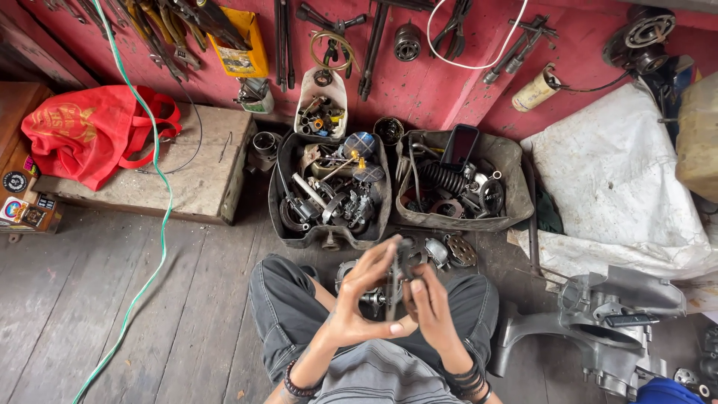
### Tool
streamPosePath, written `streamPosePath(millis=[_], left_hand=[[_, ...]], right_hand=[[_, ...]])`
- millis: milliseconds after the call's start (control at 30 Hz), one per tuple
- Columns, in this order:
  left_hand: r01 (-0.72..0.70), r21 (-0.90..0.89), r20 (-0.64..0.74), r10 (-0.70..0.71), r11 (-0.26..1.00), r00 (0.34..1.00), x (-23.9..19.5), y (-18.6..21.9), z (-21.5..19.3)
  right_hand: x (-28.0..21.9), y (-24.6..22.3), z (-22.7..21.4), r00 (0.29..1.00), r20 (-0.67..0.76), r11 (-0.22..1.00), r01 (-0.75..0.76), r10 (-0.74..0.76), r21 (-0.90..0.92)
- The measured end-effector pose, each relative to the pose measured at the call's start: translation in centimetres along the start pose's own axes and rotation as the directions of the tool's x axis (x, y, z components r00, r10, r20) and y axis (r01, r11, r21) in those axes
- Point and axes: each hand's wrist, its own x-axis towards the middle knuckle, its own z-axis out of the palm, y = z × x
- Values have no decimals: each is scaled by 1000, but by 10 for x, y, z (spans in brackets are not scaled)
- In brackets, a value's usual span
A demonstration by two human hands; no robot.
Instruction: Inspecting and cleaning motorcycle clutch plates and engine components using a screwdriver.
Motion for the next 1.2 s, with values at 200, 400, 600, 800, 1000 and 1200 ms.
streamPosePath(millis=[200, 400, 600, 800, 1000, 1200], left_hand=[[70, 39, -5, -70, 997, 998, -1, 7, 2], [6, -27, -11, -6, 1000, 1000, 2, 4, -2], [56, 68, 19, -57, 996, 998, 1, 6, 5], [6, -28, -29, -7, 1000, 1000, 2, 4, -5], [64, -1, 54, -64, 998, 996, -7, 0, 2], [97, 18, 44, -98, 995, 994, -6, 3, 3]], right_hand=[[10, -3, -7, 1000, 13, 1000, 19, -19, 4], [1, 5, 1, 999, 39, 998, -20, 17, 65], [11, -8, -9, 1000, -28, 998, 3, -1, 57], [-6, -8, 6, 990, 59, 992, -129, 127, 20], [2, -8, -3, 997, 12, 986, -76, 75, 148], [-3, -1, 0, 997, -71, 1000, -10, 10, -2]])
